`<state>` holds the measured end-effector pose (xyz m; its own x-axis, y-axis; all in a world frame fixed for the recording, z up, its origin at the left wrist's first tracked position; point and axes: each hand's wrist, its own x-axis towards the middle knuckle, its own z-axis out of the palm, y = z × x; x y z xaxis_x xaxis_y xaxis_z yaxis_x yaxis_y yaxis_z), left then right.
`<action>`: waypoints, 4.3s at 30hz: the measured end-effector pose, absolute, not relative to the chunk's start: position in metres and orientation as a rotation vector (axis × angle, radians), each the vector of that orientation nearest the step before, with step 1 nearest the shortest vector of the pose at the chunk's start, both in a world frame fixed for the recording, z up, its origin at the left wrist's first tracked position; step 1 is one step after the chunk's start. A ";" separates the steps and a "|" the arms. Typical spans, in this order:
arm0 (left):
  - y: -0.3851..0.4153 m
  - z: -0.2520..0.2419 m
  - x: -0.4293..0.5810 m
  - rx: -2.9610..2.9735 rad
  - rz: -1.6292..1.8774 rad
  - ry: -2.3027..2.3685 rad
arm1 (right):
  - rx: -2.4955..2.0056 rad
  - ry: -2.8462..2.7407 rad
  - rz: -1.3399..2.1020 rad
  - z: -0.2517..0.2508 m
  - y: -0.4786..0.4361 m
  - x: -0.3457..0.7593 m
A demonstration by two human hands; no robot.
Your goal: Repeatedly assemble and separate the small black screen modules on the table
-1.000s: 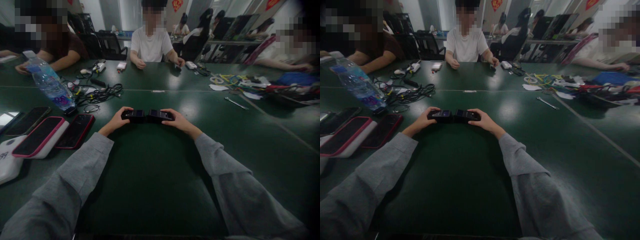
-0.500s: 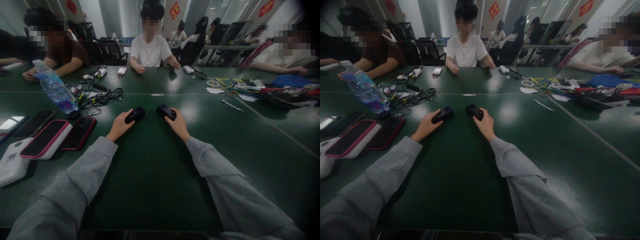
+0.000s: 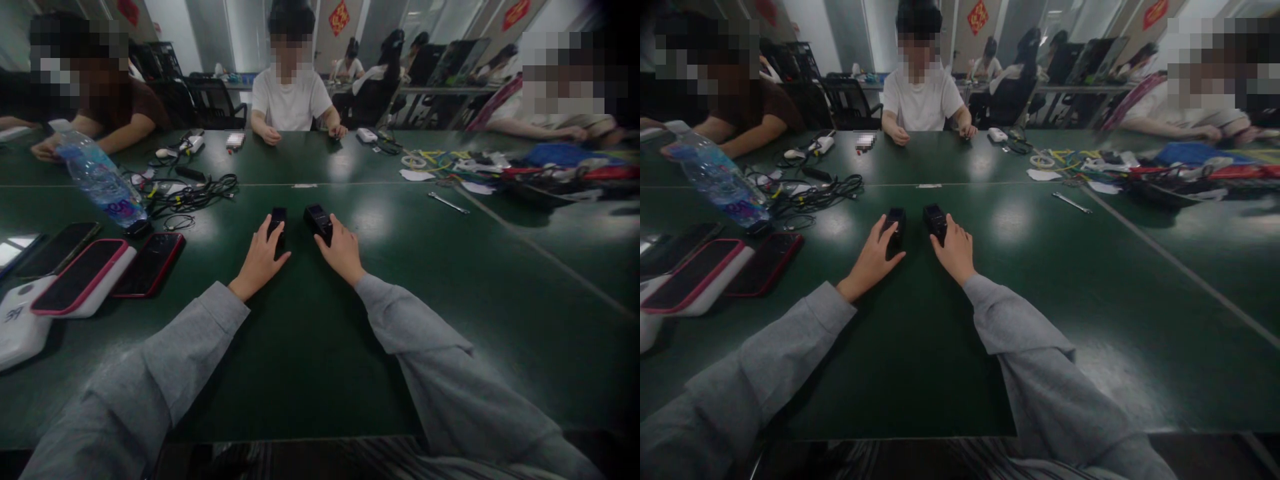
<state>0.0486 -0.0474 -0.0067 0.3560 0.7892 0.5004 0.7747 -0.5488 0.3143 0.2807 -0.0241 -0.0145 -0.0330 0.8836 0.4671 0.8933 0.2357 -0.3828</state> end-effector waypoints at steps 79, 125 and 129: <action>-0.027 0.007 0.042 2.805 0.856 1.510 | -1.675 -1.888 0.018 -0.012 -0.020 0.281; -0.023 0.003 0.040 2.779 0.941 1.579 | -1.627 -2.061 -0.128 -0.006 -0.024 0.230; -0.024 0.004 0.040 2.771 0.946 1.584 | -1.620 -2.049 -0.183 -0.006 -0.025 0.231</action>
<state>0.0400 -0.0241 0.0043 0.3912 0.7324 0.5573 0.8380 -0.5338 0.1132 0.2307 -0.0245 -0.0063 -0.1523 0.8685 0.4717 0.9384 0.2768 -0.2068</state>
